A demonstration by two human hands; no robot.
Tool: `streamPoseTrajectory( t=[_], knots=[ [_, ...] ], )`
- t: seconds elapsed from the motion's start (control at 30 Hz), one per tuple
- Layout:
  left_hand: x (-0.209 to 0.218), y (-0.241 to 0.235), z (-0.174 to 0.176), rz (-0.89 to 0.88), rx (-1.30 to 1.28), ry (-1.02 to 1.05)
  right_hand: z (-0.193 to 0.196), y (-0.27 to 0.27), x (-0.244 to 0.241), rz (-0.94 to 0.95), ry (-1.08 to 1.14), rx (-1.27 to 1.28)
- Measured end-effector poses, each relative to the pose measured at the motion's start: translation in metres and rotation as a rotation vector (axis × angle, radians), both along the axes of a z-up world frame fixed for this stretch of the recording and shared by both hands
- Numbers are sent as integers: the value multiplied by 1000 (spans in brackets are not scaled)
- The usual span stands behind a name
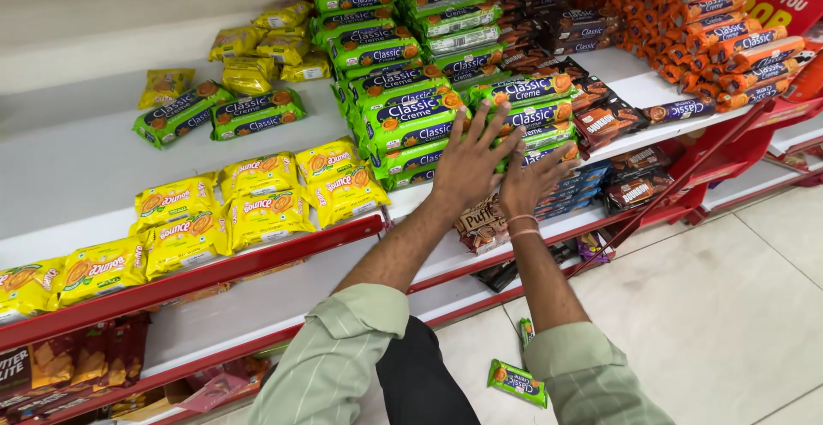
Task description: Organize biscuit packets on the shelf in a store.
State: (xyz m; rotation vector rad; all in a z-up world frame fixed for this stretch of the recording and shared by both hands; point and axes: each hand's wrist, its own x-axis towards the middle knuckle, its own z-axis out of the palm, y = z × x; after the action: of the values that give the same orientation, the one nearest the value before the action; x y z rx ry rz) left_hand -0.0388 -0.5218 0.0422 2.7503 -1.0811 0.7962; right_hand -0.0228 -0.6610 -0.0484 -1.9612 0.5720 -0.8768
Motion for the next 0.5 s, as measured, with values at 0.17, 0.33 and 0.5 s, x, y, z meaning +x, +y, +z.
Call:
streamPoseTrajectory(
  t=[0.17, 0.33, 0.5],
  knots=[
    [6, -1, 4, 44, 6, -8, -17, -2, 17, 35, 94, -79],
    [16, -7, 6, 59, -50, -64, -9, -1, 20, 24, 177, -109],
    [18, -15, 8, 80, -57, 19, 4, -11, 12, 107, 311, -147]
  ],
)
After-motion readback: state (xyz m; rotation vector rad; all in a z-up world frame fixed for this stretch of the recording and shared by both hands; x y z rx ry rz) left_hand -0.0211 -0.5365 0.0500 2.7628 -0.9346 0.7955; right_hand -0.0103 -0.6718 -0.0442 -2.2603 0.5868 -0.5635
